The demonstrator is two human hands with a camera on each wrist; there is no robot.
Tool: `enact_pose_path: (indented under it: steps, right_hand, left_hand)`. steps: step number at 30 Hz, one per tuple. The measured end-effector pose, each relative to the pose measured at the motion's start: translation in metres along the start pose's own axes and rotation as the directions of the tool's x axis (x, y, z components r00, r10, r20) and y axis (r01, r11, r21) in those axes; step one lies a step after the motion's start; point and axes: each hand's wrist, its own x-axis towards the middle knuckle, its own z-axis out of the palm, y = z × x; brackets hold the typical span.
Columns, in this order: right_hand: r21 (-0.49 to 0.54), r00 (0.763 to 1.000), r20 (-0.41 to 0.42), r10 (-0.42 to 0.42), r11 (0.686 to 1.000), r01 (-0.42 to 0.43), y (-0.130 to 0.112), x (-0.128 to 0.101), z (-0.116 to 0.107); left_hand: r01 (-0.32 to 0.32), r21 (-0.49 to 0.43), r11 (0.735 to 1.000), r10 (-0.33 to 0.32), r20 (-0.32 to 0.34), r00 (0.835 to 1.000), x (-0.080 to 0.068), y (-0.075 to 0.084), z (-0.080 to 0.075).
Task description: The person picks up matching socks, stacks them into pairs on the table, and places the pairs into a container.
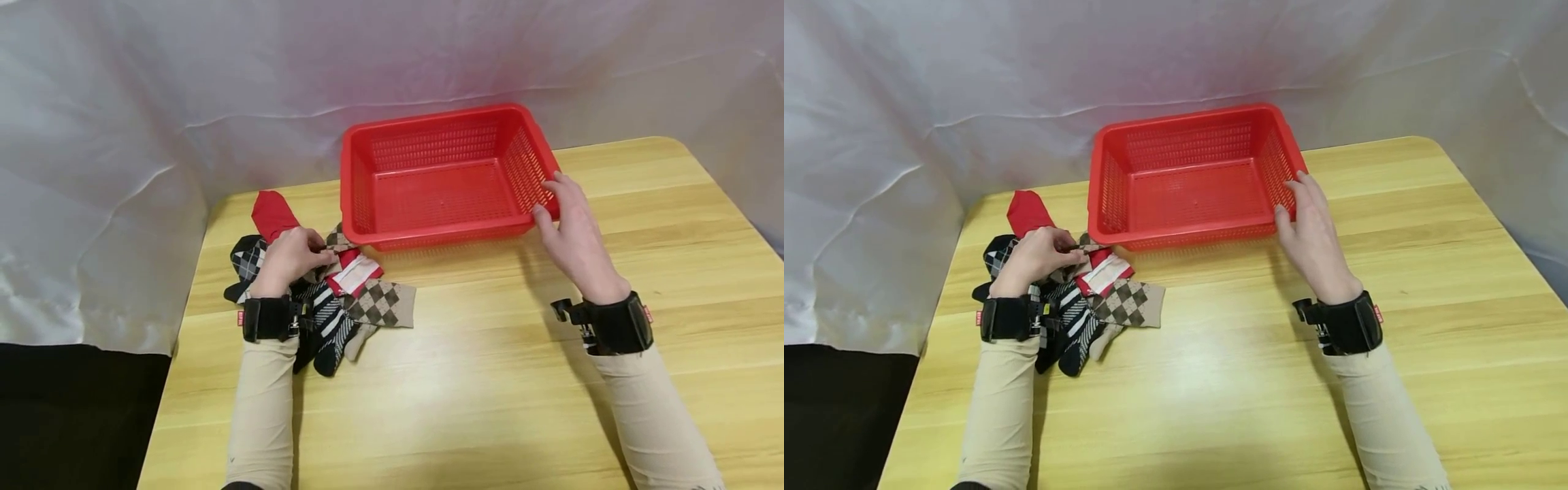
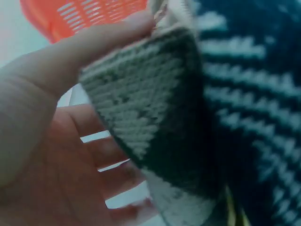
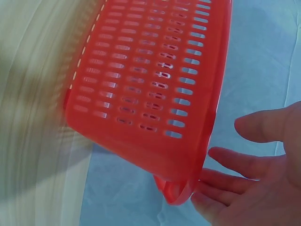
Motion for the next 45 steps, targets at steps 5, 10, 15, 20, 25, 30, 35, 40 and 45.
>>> enact_pose_path:
  steps: [5, 10, 15, 20, 25, 30, 35, 40, 45]
  right_hand:
    - [0.029, 0.999, -0.035, -0.025, 0.999, 0.026, -0.002, -0.001, -0.001]
    - [0.030, 0.997, -0.058, -0.052, 0.998, 0.053, -0.003, -0.001, 0.000]
    - [0.033, 0.994, -0.080, -0.071, 0.997, 0.073, -0.003, 0.000, 0.002]
    - [0.039, 0.993, -0.092, -0.077, 0.996, 0.081, -0.003, 0.000, 0.002]
    - [0.042, 0.994, -0.086, -0.073, 0.996, 0.076, -0.004, -0.001, 0.003]
    - [0.046, 0.994, -0.082, -0.078, 0.996, 0.082, -0.005, -0.001, 0.004]
    - [0.057, 0.993, -0.082, -0.087, 0.994, 0.092, -0.006, -0.001, 0.004]
    - [0.056, 0.991, -0.089, -0.105, 0.992, 0.110, -0.007, -0.001, 0.005]
    - [0.055, 0.987, -0.099, -0.127, 0.990, 0.133, -0.010, -0.002, 0.007]
  left_hand:
    - [-0.009, 0.026, 1.000, 0.008, 0.021, 1.000, 0.004, -0.002, 0.001]
    - [-0.039, 0.023, 0.999, 0.039, -0.020, 0.999, 0.002, -0.004, -0.002]
    - [-0.001, 0.066, 0.998, 0.001, 0.000, 1.000, 0.002, -0.003, -0.002]
    - [0.017, 0.085, 0.996, -0.018, 0.006, 1.000, 0.003, -0.001, 0.001]
    - [0.006, 0.068, 0.998, 0.002, -0.124, 0.992, 0.002, -0.002, 0.000]
    - [-0.010, 0.008, 1.000, 0.012, -0.309, 0.951, -0.004, -0.005, -0.005]
    - [-0.047, -0.109, 0.993, -0.011, -0.475, 0.880, -0.010, -0.003, -0.014]
    - [-0.064, -0.175, 0.982, -0.046, -0.560, 0.827, -0.016, 0.005, -0.026]
    - [-0.121, -0.215, 0.969, -0.046, -0.639, 0.768, -0.023, 0.015, -0.036]
